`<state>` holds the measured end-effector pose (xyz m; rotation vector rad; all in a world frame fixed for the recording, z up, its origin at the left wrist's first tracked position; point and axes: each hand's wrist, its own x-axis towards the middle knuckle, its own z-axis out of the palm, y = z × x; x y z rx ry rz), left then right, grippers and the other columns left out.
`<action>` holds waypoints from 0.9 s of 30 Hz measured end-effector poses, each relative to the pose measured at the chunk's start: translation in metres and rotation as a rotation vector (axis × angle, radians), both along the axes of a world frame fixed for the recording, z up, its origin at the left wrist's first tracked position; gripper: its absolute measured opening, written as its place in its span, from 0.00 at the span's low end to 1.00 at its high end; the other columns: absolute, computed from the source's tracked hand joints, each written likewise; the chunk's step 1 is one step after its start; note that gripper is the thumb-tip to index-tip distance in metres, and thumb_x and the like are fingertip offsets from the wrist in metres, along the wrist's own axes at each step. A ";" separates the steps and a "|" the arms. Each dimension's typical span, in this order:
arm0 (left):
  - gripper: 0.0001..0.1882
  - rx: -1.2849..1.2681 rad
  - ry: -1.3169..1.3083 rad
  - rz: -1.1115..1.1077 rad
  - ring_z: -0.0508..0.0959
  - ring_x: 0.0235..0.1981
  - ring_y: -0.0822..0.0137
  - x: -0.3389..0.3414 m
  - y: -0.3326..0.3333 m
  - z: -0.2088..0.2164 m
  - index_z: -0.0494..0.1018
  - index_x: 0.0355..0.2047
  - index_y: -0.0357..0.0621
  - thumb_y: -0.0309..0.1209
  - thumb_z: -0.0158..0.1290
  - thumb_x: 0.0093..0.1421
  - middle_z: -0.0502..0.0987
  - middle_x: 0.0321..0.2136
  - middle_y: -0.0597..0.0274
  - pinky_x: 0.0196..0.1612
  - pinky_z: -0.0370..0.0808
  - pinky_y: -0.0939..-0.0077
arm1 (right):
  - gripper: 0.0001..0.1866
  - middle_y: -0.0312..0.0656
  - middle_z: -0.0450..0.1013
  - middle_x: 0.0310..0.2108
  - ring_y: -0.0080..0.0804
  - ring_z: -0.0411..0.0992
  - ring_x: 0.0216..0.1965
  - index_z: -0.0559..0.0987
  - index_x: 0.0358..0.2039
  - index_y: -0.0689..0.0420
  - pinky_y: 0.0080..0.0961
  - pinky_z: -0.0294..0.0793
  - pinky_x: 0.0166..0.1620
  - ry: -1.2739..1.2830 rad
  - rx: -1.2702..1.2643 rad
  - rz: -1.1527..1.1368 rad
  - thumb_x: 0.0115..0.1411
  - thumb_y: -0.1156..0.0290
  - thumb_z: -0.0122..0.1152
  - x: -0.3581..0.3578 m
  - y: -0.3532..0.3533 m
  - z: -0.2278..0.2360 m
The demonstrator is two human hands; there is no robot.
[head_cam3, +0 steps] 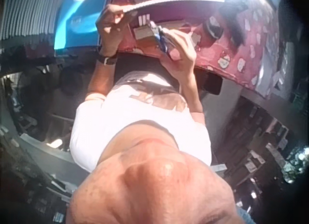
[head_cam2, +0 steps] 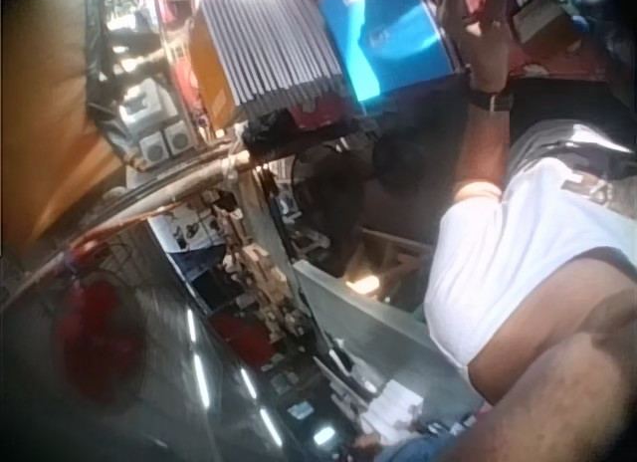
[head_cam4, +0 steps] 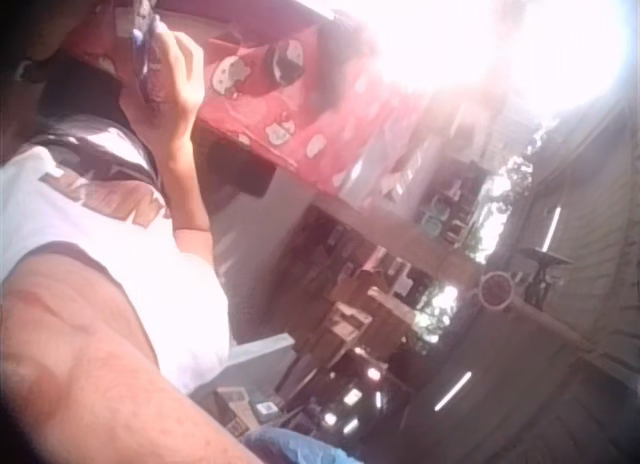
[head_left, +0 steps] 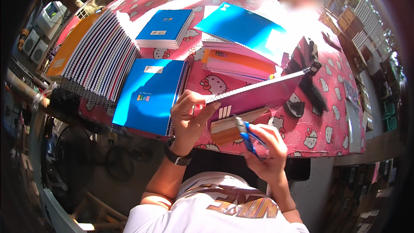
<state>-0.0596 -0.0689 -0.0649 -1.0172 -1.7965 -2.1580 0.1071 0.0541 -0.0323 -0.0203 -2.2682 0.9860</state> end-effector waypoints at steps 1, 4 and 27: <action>0.09 0.023 0.026 0.021 0.66 0.21 0.76 0.002 0.000 0.000 0.73 0.24 0.41 0.23 0.64 0.44 0.70 0.20 0.66 0.23 0.62 0.83 | 0.28 0.48 0.72 0.37 0.38 0.71 0.39 0.72 0.48 0.58 0.29 0.70 0.42 -0.014 -0.033 0.008 0.42 0.76 0.63 -0.009 -0.012 0.003; 0.12 0.031 0.087 -0.015 0.66 0.25 0.76 0.010 0.002 0.001 0.70 0.25 0.40 0.16 0.61 0.43 0.68 0.24 0.66 0.28 0.61 0.83 | 0.29 0.48 0.71 0.40 0.41 0.68 0.44 0.72 0.48 0.57 0.34 0.67 0.47 -0.041 0.016 0.006 0.40 0.78 0.62 -0.017 -0.018 0.011; 0.14 -0.050 0.350 0.136 0.66 0.22 0.75 0.012 0.002 -0.001 0.66 0.23 0.41 0.17 0.62 0.43 0.66 0.23 0.65 0.23 0.64 0.83 | 0.24 0.45 0.72 0.38 0.30 0.73 0.36 0.69 0.49 0.66 0.24 0.74 0.38 -0.368 -1.337 0.481 0.53 0.69 0.58 -0.010 -0.005 -0.001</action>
